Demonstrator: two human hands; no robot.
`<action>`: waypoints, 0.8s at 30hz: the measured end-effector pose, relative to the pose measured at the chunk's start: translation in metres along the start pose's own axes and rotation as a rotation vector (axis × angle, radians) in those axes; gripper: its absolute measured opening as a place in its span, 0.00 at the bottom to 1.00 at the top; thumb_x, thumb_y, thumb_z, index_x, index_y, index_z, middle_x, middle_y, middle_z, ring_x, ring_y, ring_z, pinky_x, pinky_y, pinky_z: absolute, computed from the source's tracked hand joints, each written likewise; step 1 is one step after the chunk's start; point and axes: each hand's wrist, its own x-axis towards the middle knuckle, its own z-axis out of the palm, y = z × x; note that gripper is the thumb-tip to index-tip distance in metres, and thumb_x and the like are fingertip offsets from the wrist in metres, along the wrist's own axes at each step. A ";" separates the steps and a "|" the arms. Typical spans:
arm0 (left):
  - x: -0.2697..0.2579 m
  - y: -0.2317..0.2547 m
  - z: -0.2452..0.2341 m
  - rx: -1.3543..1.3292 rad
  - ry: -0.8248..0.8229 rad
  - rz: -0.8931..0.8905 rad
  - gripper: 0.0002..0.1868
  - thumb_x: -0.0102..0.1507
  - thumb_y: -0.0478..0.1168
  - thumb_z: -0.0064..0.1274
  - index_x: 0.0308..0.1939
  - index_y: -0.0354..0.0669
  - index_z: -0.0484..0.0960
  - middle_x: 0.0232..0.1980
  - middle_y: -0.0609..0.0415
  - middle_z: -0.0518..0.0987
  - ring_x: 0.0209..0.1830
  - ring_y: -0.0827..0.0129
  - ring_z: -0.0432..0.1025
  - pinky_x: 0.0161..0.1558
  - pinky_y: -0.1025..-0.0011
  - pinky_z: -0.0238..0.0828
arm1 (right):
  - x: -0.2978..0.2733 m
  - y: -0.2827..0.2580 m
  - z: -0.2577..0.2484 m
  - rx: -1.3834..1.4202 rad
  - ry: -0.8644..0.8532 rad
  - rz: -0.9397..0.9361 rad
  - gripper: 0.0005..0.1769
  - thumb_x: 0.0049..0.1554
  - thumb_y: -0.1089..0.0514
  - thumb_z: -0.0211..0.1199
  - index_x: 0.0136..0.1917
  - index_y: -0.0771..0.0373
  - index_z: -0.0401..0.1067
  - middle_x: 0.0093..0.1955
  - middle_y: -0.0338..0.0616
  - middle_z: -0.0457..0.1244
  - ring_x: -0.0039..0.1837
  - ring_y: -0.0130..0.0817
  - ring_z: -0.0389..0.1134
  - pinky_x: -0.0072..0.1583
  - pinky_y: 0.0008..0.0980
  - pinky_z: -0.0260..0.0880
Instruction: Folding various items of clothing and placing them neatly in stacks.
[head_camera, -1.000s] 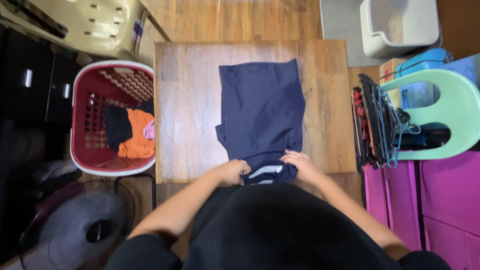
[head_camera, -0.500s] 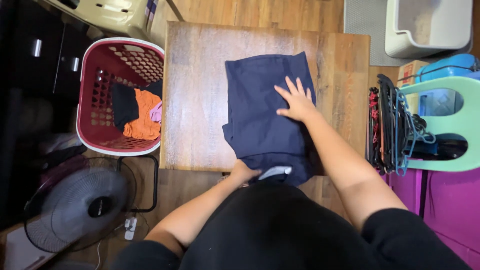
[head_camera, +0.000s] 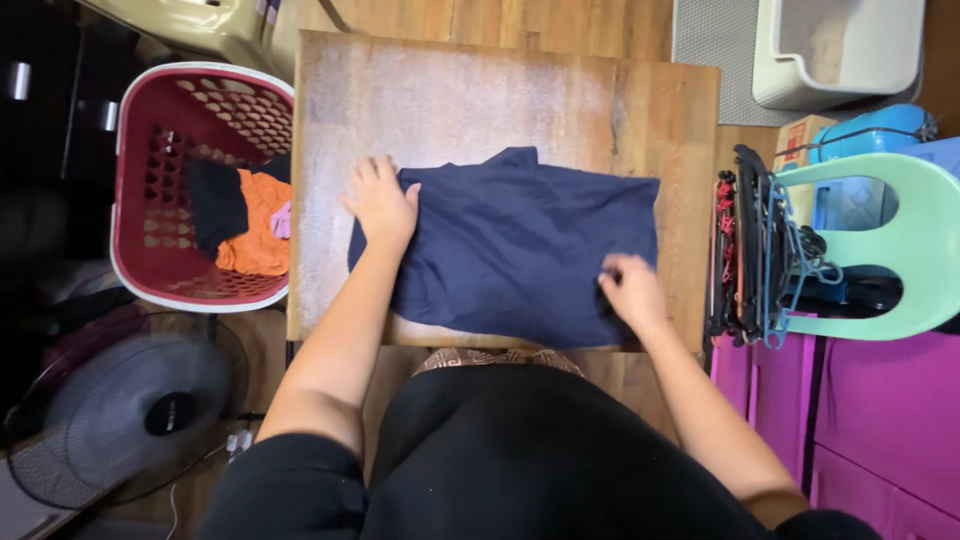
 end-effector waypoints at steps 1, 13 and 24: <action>0.002 0.001 0.003 0.022 -0.052 -0.075 0.33 0.55 0.45 0.66 0.62 0.47 0.73 0.62 0.44 0.70 0.64 0.48 0.63 0.59 0.35 0.57 | 0.002 -0.007 -0.012 -0.005 0.238 -0.116 0.25 0.59 0.50 0.67 0.68 0.53 0.72 0.65 0.51 0.67 0.68 0.49 0.68 0.72 0.42 0.68; -0.006 -0.048 -0.058 -0.336 -0.172 0.432 0.08 0.54 0.31 0.59 0.35 0.42 0.79 0.43 0.48 0.79 0.50 0.50 0.73 0.53 0.56 0.69 | 0.077 -0.016 -0.084 -0.190 0.491 -0.493 0.13 0.55 0.58 0.68 0.54 0.52 0.75 0.56 0.44 0.66 0.66 0.48 0.63 0.73 0.55 0.53; -0.104 -0.062 -0.069 -0.432 -0.763 0.300 0.05 0.52 0.34 0.61 0.30 0.44 0.80 0.32 0.53 0.81 0.36 0.56 0.79 0.40 0.61 0.75 | -0.029 0.069 -0.015 0.204 -0.271 -0.483 0.06 0.46 0.66 0.67 0.40 0.61 0.76 0.47 0.43 0.72 0.50 0.41 0.73 0.55 0.37 0.73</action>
